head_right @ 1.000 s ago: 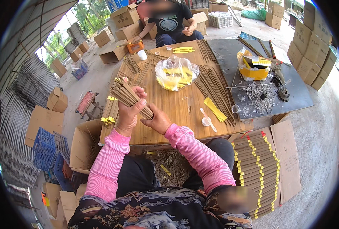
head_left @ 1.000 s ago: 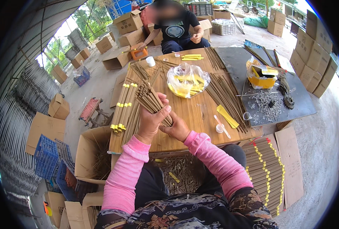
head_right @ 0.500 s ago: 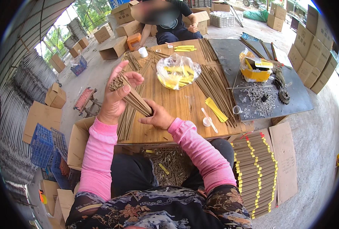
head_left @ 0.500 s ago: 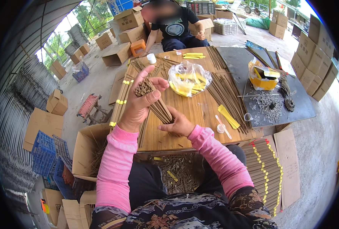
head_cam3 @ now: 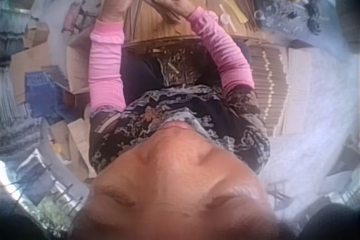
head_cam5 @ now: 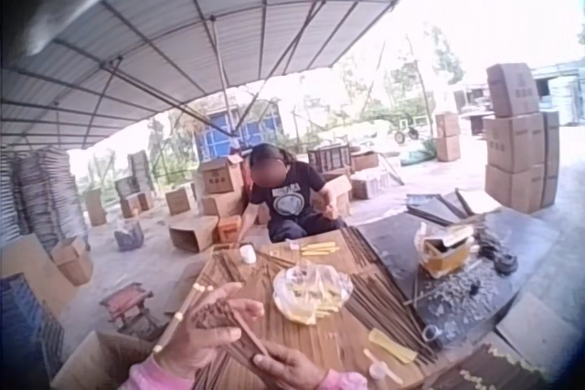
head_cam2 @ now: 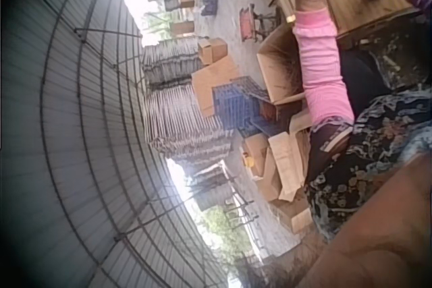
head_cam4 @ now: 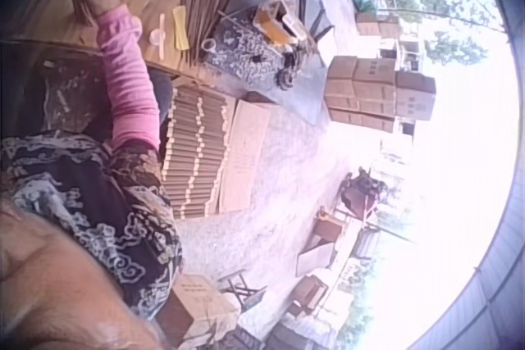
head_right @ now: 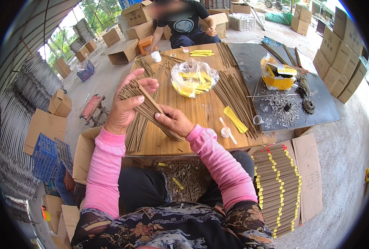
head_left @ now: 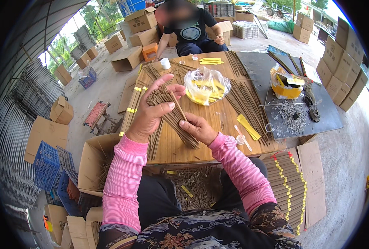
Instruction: The person gathers thin wooden sticks from a cardboard box, aligns them into bundles, and secures each bundle with a yellow rubber band. The person places the finished bundles on the table and repeats the process.
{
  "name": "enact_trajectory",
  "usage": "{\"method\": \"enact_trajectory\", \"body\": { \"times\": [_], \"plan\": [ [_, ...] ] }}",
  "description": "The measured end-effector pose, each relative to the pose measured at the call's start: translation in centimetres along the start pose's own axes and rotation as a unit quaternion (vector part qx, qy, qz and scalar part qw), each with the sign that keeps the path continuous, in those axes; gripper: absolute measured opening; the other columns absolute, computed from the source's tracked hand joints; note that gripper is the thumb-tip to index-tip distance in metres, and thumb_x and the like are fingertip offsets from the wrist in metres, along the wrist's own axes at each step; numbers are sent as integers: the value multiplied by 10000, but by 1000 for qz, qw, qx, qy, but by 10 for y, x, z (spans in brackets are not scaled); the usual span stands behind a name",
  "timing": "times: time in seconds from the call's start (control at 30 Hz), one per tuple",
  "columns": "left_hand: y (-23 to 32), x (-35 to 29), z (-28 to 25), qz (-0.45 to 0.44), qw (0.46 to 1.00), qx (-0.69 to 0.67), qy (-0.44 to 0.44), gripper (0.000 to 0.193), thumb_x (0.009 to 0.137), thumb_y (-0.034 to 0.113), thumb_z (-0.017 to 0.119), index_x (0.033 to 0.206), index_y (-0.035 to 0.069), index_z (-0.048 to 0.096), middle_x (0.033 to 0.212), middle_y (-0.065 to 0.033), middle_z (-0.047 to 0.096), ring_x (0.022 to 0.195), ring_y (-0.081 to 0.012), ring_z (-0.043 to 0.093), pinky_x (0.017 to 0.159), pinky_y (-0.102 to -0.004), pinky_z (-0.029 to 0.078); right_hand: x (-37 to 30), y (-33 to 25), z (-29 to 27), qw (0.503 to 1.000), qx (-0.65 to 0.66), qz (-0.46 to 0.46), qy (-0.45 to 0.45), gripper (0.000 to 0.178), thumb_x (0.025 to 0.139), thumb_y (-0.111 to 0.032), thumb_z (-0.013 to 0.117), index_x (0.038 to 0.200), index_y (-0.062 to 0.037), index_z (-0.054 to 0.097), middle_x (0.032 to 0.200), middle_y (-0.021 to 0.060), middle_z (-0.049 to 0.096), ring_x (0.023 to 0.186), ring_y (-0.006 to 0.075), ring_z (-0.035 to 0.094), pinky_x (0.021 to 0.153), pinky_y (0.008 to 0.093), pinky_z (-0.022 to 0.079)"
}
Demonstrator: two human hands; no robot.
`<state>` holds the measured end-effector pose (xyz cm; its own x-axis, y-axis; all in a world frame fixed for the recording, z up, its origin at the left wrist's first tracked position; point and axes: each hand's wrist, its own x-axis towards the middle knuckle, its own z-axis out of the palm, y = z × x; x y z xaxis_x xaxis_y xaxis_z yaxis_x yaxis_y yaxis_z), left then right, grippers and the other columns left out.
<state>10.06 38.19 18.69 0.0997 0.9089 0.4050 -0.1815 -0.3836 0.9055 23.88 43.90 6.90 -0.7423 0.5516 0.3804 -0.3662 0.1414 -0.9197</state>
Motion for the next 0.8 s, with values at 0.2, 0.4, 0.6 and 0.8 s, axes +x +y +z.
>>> {"method": "enact_trajectory", "body": {
  "times": [0.2, 0.4, 0.6, 0.8],
  "plan": [
    [-4, 0, -2, -39, 998, -17, 38, 574, 731, 41, 619, 1231, -28, 345, 1004, -144, 570, 971, -235, 556, 921, -354, 405, 1, -4, -2, 1000, -3, 11, 18, 379, 910, -210, 465, 1234, -15, 448, 1023, 37, 548, 916, 93, 491, 816, 251, 412],
    [-18, 4, 6, 12, 998, -15, 59, 461, 744, 2, 613, 1170, -28, 441, 846, -53, 584, 822, -166, 594, 770, -267, 473, 1, -1, -2, 998, -56, -8, 37, 370, 899, -189, 453, 1226, -17, 456, 1017, 52, 553, 927, 107, 495, 822, 254, 412],
    [-20, 6, 0, 9, 999, 16, 46, 152, 778, 48, 615, 913, 17, 554, 764, -51, 601, 734, -142, 589, 717, -260, 474, -1, -1, -9, 1000, -21, 11, 20, 385, 894, -198, 464, 1233, -16, 452, 1050, 63, 551, 952, 117, 495, 844, 256, 406],
    [-13, -2, -2, 1, 998, 34, 44, 83, 792, 62, 603, 837, 33, 540, 754, -56, 590, 712, -155, 590, 685, -280, 484, -17, 2, -18, 998, -24, 20, 63, 499, 885, -368, 492, 1226, -6, 456, 1111, 109, 557, 1059, 175, 495, 911, 288, 380]
  ]
}}
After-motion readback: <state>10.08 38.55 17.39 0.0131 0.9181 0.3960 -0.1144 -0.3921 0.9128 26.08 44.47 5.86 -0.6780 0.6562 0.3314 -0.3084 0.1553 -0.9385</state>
